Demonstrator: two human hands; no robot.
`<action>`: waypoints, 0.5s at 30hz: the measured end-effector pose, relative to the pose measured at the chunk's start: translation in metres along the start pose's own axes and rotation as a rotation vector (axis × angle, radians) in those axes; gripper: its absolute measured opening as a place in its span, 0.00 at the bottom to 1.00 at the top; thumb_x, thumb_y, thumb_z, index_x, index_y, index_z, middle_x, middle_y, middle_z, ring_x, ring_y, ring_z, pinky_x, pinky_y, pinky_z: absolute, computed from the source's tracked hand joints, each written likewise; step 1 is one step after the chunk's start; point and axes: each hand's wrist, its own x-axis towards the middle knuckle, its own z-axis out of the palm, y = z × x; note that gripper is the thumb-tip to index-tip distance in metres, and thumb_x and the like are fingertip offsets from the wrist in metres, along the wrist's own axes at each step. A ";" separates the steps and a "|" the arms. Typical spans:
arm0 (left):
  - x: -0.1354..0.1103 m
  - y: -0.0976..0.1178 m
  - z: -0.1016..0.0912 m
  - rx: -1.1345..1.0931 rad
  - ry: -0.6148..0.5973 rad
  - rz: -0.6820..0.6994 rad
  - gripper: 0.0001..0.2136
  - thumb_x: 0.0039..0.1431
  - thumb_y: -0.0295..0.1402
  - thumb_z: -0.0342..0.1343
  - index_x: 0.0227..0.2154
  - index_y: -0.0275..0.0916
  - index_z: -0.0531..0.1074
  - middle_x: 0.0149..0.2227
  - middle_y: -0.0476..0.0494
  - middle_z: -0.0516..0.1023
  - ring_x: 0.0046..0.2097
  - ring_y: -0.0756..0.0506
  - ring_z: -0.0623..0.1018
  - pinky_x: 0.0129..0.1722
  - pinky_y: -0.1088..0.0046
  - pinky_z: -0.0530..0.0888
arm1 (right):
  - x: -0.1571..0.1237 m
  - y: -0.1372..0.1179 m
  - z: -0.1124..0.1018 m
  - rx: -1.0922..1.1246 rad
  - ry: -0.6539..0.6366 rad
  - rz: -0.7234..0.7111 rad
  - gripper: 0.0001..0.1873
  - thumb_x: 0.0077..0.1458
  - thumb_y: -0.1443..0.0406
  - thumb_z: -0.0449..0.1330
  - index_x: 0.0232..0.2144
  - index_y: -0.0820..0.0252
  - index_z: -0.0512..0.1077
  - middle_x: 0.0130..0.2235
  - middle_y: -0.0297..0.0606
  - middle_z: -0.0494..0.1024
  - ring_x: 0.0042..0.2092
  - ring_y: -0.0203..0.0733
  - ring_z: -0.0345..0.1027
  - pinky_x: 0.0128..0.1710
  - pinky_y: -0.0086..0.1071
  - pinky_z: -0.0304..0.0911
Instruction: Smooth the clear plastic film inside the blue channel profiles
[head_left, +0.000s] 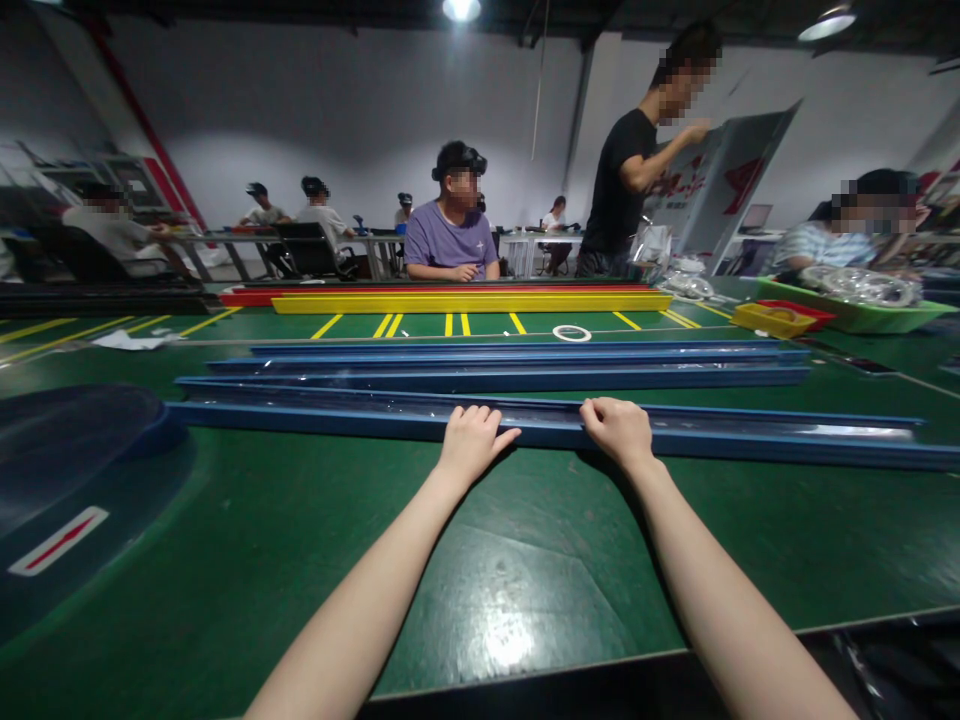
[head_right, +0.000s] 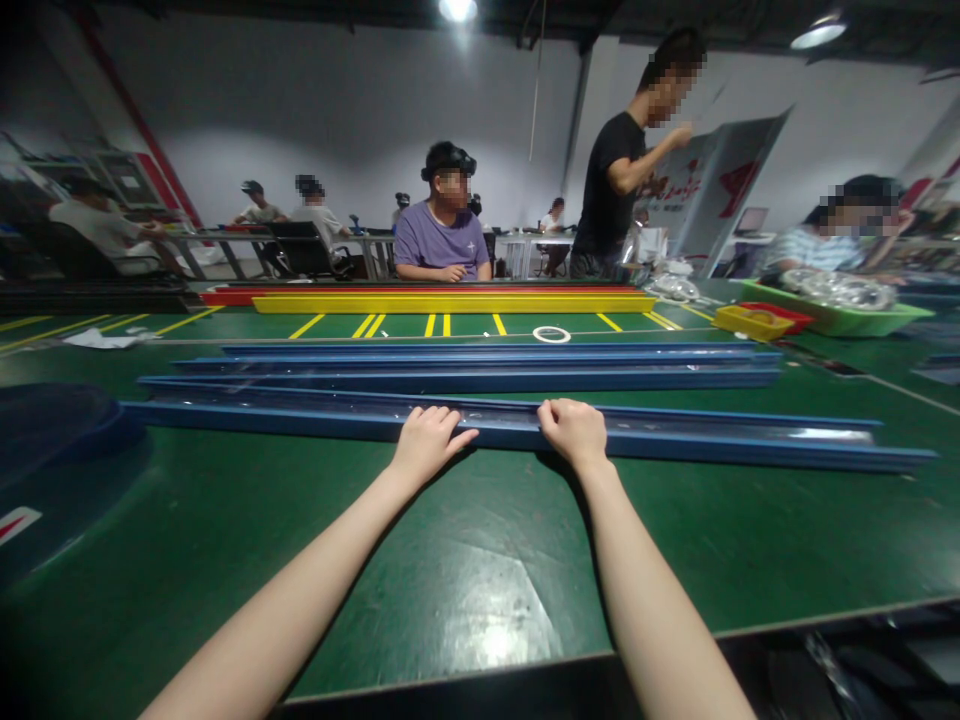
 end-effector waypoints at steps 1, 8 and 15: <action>0.000 0.000 0.000 0.000 0.001 0.001 0.19 0.56 0.47 0.41 0.28 0.37 0.68 0.28 0.44 0.72 0.34 0.45 0.69 0.34 0.68 0.58 | 0.000 0.000 0.000 -0.001 -0.006 0.001 0.21 0.51 0.59 0.45 0.16 0.60 0.70 0.24 0.38 0.75 0.25 0.34 0.63 0.24 0.28 0.41; 0.000 0.000 0.000 -0.001 0.001 -0.002 0.19 0.56 0.47 0.41 0.27 0.37 0.68 0.27 0.44 0.72 0.34 0.45 0.69 0.34 0.69 0.58 | 0.000 0.000 -0.002 0.011 -0.023 -0.006 0.20 0.51 0.59 0.45 0.15 0.59 0.69 0.24 0.38 0.75 0.25 0.34 0.63 0.24 0.28 0.41; 0.001 0.001 0.000 0.022 -0.018 -0.010 0.19 0.56 0.47 0.41 0.28 0.37 0.68 0.27 0.43 0.71 0.33 0.45 0.69 0.33 0.69 0.58 | 0.000 -0.001 -0.003 0.013 -0.033 -0.004 0.21 0.51 0.59 0.45 0.15 0.59 0.69 0.25 0.38 0.75 0.25 0.34 0.62 0.24 0.28 0.41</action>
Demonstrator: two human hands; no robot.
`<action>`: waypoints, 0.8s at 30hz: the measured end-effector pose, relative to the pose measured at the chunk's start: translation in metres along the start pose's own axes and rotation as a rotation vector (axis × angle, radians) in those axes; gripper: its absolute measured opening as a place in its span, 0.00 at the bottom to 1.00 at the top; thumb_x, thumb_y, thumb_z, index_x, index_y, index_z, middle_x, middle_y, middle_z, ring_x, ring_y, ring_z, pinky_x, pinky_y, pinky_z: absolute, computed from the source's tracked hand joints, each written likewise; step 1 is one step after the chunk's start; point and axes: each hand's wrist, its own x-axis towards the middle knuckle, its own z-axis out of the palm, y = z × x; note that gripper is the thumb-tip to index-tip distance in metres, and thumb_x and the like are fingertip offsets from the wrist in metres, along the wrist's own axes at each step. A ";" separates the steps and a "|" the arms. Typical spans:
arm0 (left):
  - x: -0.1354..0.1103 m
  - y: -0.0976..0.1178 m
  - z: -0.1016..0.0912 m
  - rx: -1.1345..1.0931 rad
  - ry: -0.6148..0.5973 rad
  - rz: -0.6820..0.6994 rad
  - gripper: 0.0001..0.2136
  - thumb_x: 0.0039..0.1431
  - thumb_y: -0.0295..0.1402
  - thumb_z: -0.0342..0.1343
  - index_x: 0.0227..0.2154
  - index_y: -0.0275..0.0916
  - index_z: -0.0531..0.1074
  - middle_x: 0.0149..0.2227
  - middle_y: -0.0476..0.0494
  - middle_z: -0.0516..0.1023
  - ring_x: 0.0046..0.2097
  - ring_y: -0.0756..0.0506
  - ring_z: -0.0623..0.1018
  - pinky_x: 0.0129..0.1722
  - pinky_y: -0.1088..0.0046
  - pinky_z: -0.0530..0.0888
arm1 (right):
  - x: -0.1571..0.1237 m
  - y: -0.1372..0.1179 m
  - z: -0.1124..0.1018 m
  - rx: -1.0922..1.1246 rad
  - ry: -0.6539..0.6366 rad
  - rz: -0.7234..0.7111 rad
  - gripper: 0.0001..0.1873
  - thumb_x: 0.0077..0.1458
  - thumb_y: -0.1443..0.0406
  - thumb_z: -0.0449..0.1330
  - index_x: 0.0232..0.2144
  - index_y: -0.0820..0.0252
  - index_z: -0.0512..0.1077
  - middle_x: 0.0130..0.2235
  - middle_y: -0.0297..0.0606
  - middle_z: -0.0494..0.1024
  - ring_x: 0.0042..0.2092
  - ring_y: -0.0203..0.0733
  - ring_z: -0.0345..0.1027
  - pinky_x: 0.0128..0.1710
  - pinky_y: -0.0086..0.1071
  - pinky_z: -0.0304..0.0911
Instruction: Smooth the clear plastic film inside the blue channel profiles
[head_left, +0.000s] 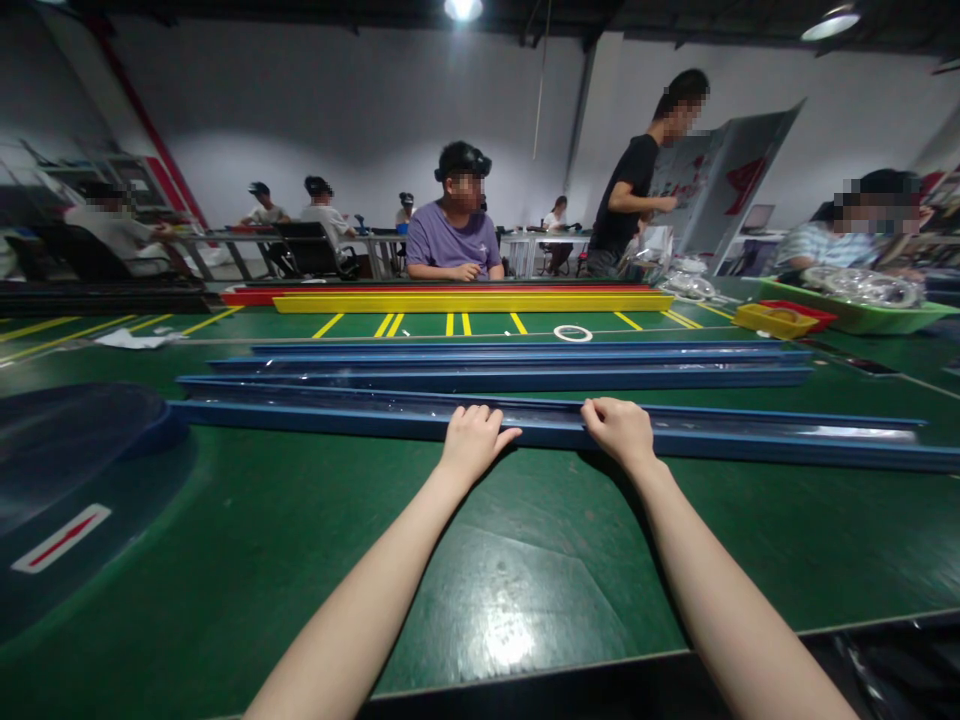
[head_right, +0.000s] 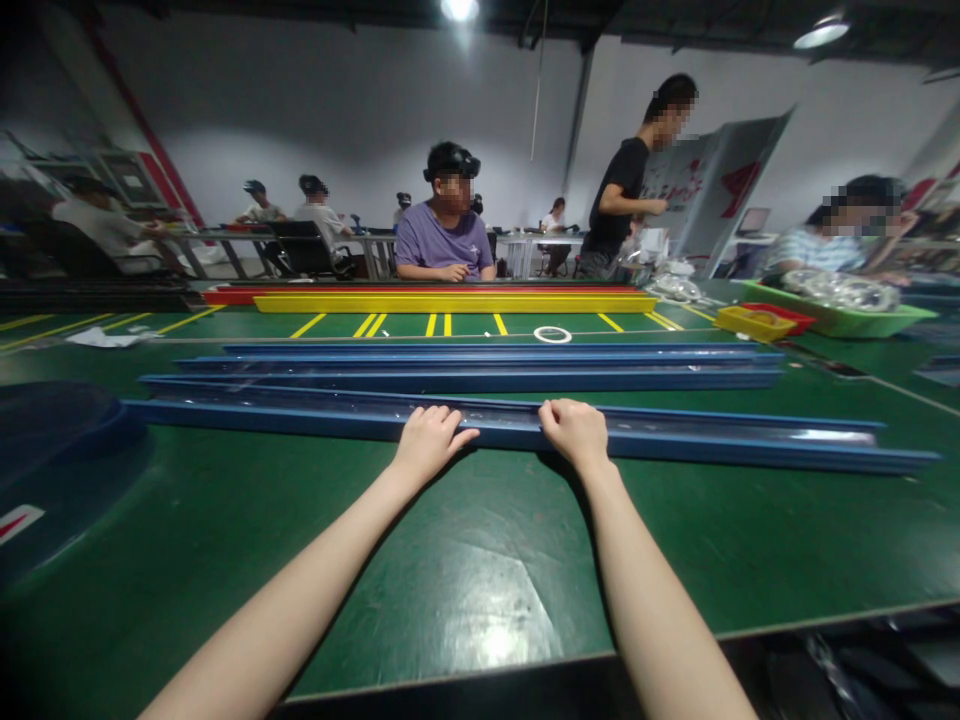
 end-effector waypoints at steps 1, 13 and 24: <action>0.000 0.000 0.000 0.001 -0.001 -0.002 0.19 0.56 0.47 0.41 0.28 0.37 0.68 0.27 0.44 0.71 0.33 0.45 0.69 0.33 0.69 0.58 | 0.000 0.000 0.000 0.000 -0.001 0.001 0.21 0.51 0.59 0.45 0.15 0.59 0.69 0.25 0.38 0.75 0.25 0.34 0.62 0.24 0.28 0.41; 0.001 0.000 -0.002 0.003 -0.029 -0.012 0.19 0.55 0.48 0.41 0.27 0.37 0.68 0.27 0.43 0.71 0.33 0.45 0.69 0.33 0.69 0.58 | 0.000 0.001 0.000 0.003 -0.003 -0.008 0.21 0.51 0.58 0.44 0.15 0.59 0.69 0.24 0.38 0.74 0.25 0.34 0.62 0.23 0.28 0.42; -0.001 0.001 -0.002 0.005 -0.006 -0.003 0.19 0.56 0.47 0.40 0.29 0.37 0.68 0.29 0.43 0.71 0.34 0.45 0.68 0.33 0.68 0.57 | 0.000 0.001 0.000 -0.018 -0.039 -0.013 0.21 0.52 0.58 0.44 0.16 0.59 0.69 0.25 0.37 0.75 0.25 0.34 0.62 0.23 0.27 0.42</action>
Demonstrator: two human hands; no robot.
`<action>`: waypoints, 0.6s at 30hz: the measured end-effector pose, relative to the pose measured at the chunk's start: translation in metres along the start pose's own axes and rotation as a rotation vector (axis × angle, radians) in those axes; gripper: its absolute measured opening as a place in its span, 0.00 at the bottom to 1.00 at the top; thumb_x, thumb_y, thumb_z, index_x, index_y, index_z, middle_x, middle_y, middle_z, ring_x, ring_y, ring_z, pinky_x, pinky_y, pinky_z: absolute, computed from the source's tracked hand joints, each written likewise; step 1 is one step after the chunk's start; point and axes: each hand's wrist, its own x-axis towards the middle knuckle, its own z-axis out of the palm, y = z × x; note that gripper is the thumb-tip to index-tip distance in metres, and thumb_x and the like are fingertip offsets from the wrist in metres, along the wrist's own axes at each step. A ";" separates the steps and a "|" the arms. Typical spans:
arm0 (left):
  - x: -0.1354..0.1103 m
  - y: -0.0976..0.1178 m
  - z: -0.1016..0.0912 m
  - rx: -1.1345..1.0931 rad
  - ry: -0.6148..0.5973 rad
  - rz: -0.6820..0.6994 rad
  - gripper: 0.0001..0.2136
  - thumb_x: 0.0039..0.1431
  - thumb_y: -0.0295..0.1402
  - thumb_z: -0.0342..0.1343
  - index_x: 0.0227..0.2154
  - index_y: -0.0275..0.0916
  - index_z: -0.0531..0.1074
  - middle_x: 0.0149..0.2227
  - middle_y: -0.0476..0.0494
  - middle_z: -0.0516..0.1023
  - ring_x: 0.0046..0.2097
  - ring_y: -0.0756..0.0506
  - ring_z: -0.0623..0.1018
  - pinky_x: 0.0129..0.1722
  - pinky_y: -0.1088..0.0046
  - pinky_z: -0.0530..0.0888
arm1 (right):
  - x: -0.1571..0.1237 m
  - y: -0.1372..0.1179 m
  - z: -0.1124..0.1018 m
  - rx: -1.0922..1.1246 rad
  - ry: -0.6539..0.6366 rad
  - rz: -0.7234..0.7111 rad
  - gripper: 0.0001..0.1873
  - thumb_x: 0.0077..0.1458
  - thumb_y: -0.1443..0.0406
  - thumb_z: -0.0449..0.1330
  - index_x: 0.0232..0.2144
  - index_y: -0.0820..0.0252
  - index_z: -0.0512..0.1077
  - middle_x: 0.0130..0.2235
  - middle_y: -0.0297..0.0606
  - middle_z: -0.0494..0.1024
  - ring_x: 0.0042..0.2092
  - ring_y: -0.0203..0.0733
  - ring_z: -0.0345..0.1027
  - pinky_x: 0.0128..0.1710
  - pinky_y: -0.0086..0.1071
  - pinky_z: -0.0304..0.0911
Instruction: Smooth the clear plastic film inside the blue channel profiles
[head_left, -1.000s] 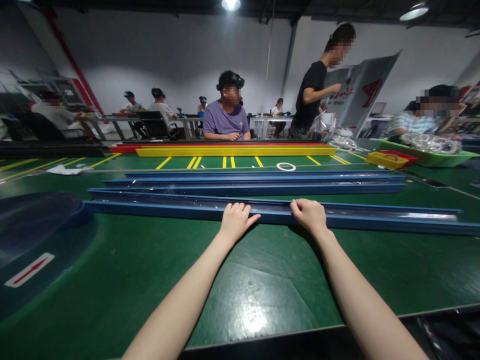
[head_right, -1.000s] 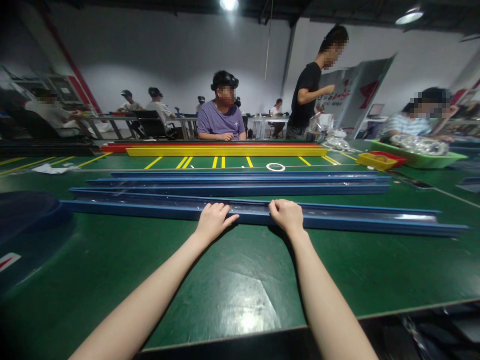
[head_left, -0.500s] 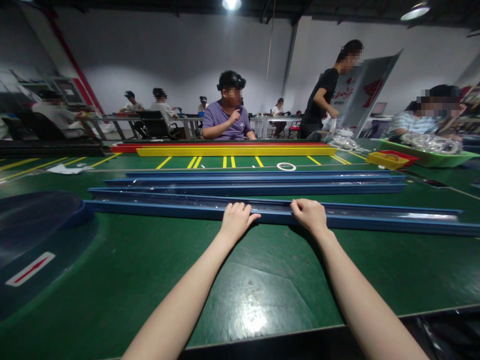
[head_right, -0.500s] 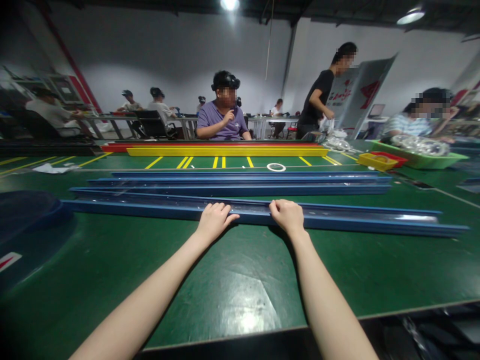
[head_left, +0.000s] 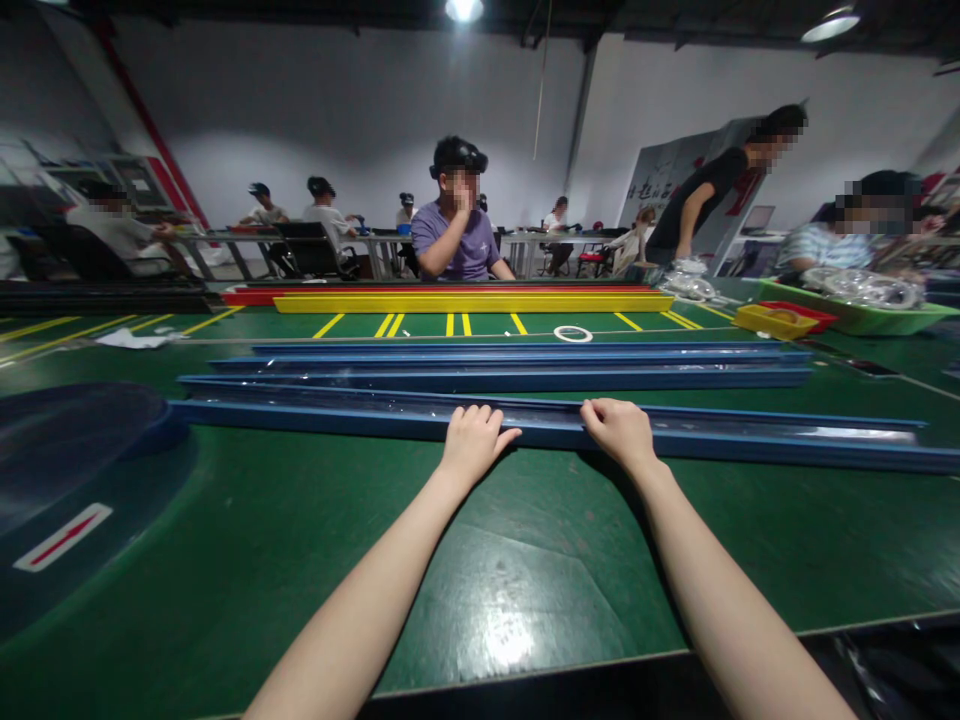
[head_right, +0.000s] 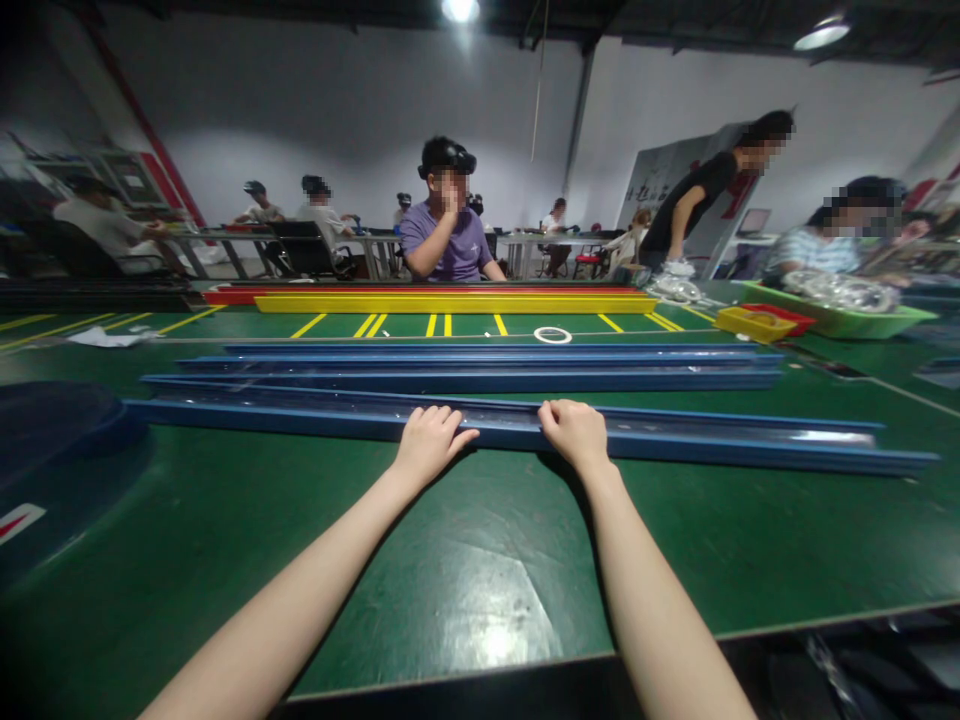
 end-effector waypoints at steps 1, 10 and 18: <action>0.000 0.000 0.000 -0.003 0.006 0.003 0.19 0.57 0.47 0.40 0.29 0.37 0.68 0.29 0.43 0.71 0.34 0.44 0.68 0.33 0.68 0.57 | 0.000 0.000 0.000 -0.006 0.006 -0.001 0.21 0.52 0.58 0.44 0.16 0.59 0.68 0.25 0.37 0.74 0.25 0.34 0.61 0.23 0.27 0.41; 0.000 0.001 -0.001 -0.026 0.026 0.006 0.17 0.57 0.46 0.41 0.32 0.38 0.67 0.32 0.42 0.71 0.35 0.44 0.68 0.34 0.68 0.57 | -0.003 -0.032 0.005 -0.050 0.256 -0.175 0.20 0.55 0.62 0.42 0.17 0.60 0.64 0.22 0.36 0.69 0.27 0.32 0.59 0.26 0.28 0.43; -0.001 0.001 -0.001 -0.024 0.020 0.007 0.17 0.57 0.46 0.40 0.30 0.38 0.68 0.31 0.42 0.71 0.35 0.44 0.68 0.33 0.68 0.57 | -0.004 -0.049 0.016 -0.038 0.267 -0.178 0.19 0.55 0.63 0.43 0.16 0.60 0.64 0.21 0.35 0.69 0.26 0.32 0.58 0.25 0.28 0.42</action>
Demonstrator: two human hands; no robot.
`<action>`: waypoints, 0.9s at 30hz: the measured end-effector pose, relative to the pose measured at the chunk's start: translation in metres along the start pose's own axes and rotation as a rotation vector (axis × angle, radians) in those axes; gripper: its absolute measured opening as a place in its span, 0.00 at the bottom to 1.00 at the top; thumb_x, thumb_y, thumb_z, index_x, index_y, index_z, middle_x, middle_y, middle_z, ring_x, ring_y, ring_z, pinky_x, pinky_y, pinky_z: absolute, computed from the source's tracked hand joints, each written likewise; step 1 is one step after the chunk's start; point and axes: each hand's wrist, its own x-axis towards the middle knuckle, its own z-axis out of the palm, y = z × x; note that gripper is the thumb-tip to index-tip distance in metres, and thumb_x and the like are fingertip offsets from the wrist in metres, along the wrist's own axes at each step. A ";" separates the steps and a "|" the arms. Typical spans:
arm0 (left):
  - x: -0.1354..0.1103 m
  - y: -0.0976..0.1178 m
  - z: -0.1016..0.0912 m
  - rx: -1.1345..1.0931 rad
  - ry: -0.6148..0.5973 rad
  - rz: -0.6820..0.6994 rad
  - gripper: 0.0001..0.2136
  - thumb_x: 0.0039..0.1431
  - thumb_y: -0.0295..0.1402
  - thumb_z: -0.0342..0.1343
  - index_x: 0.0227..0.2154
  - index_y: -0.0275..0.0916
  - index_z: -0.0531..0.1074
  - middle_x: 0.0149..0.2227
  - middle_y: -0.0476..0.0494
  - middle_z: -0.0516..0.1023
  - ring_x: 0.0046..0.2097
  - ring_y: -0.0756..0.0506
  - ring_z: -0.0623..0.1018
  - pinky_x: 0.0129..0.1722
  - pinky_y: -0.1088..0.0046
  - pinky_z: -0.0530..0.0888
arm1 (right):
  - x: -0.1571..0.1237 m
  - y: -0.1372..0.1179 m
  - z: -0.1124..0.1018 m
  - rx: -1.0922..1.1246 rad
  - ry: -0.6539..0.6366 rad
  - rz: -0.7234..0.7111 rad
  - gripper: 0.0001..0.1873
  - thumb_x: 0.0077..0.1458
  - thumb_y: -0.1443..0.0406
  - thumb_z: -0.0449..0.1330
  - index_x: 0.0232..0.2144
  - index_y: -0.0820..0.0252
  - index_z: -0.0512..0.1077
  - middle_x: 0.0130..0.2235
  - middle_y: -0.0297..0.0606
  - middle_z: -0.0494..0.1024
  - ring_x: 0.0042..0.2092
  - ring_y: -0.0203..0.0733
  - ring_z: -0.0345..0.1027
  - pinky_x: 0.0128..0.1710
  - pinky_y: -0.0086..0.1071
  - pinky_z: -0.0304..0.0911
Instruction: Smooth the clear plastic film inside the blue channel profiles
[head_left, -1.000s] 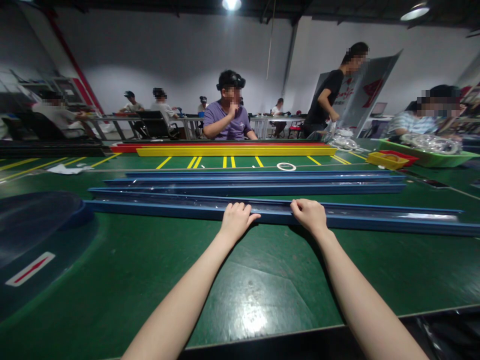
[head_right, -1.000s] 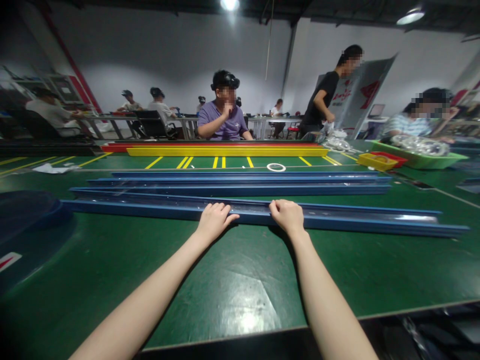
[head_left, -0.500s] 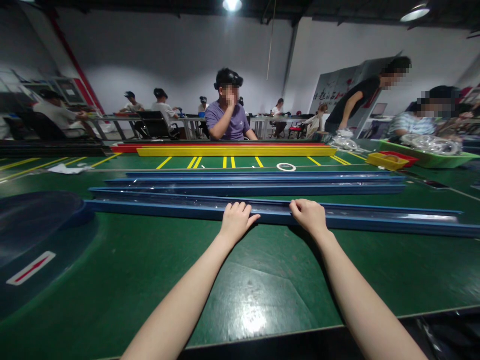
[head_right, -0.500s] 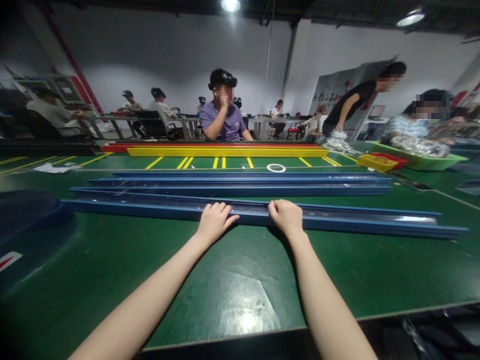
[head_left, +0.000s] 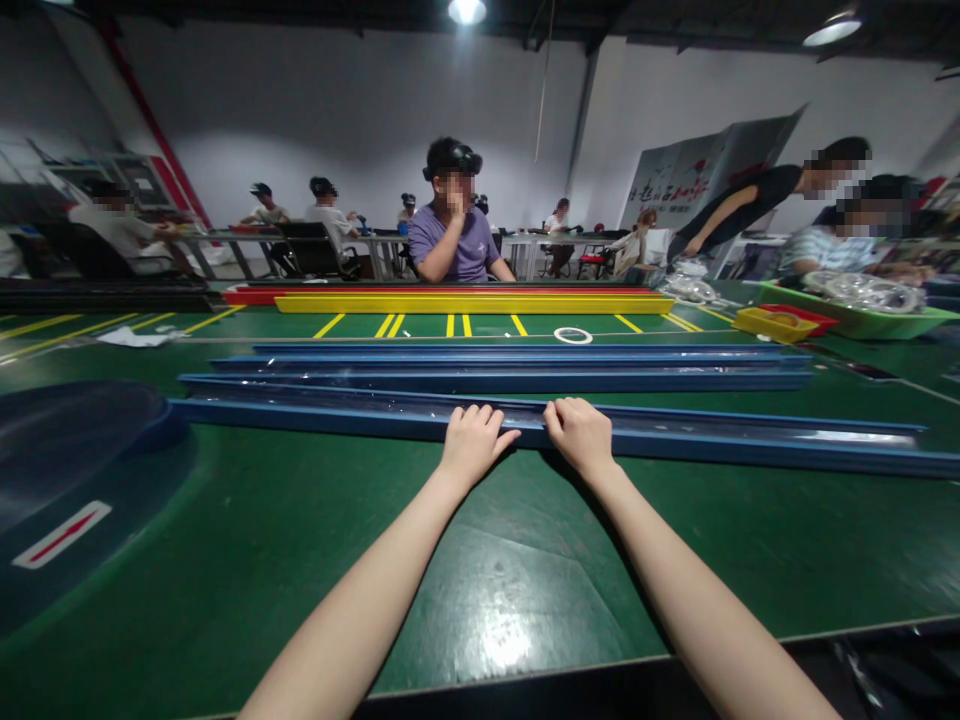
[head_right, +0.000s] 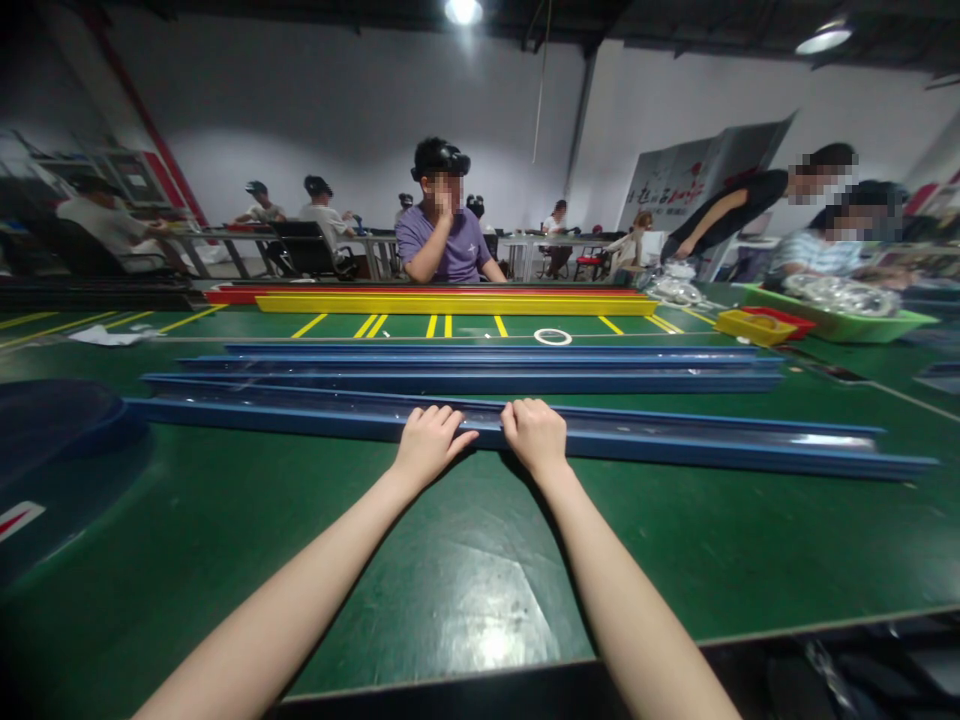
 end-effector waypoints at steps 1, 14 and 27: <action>0.000 0.000 0.000 0.001 -0.001 0.000 0.17 0.57 0.46 0.40 0.30 0.38 0.67 0.31 0.42 0.71 0.35 0.44 0.68 0.33 0.68 0.57 | 0.000 0.001 0.001 0.001 0.000 0.000 0.19 0.55 0.63 0.43 0.16 0.60 0.64 0.20 0.34 0.69 0.26 0.31 0.58 0.25 0.28 0.42; 0.001 0.002 -0.004 -0.041 0.029 0.021 0.14 0.55 0.44 0.44 0.31 0.38 0.65 0.33 0.42 0.69 0.37 0.44 0.66 0.35 0.68 0.58 | 0.000 0.003 0.003 -0.001 0.052 -0.035 0.23 0.55 0.63 0.43 0.13 0.60 0.65 0.17 0.35 0.68 0.23 0.31 0.57 0.24 0.29 0.42; 0.004 0.002 -0.002 -0.085 0.019 -0.016 0.13 0.54 0.44 0.47 0.28 0.38 0.65 0.32 0.45 0.69 0.37 0.46 0.66 0.34 0.70 0.59 | 0.001 0.001 0.005 -0.006 0.030 0.013 0.23 0.55 0.63 0.43 0.13 0.61 0.66 0.18 0.36 0.70 0.22 0.31 0.59 0.22 0.28 0.40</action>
